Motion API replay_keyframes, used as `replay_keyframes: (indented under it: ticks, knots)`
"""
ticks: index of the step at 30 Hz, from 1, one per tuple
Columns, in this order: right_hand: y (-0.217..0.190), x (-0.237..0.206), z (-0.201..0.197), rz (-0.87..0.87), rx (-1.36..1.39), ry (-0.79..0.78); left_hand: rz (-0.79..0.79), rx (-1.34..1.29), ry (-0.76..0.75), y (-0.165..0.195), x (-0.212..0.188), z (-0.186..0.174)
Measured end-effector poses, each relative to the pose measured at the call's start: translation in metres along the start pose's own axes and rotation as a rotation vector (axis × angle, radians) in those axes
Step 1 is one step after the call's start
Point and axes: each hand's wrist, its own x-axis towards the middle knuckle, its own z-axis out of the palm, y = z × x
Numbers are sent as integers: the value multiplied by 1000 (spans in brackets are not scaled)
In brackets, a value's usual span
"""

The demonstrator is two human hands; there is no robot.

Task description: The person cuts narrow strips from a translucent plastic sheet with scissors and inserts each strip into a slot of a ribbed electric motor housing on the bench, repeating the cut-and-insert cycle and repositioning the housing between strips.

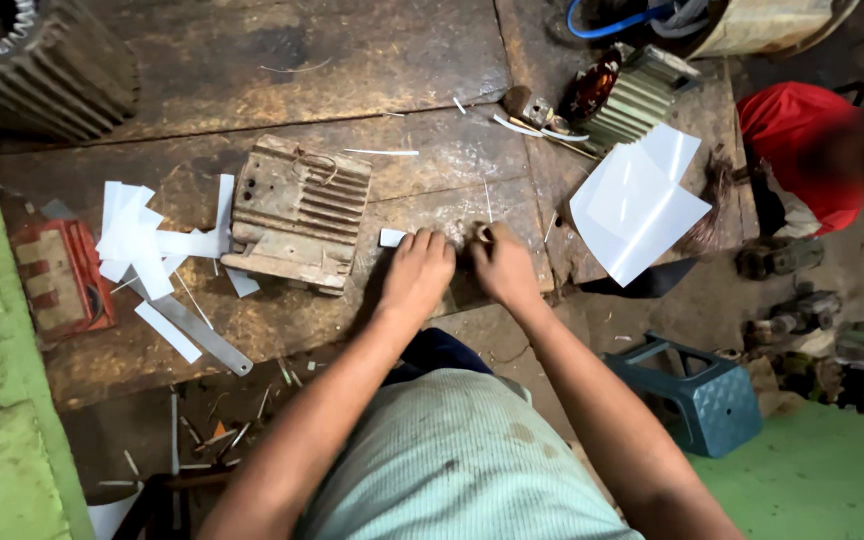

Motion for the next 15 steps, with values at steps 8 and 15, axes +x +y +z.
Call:
replay_keyframes:
  ticks: [8,15]
  knots:
    - [0,-12,10,-170,-207,-118,-138,-10,-58,16,-47,11]
    - [7,-3,9,-145,-164,-195,-132,36,-84,20,-49,17]
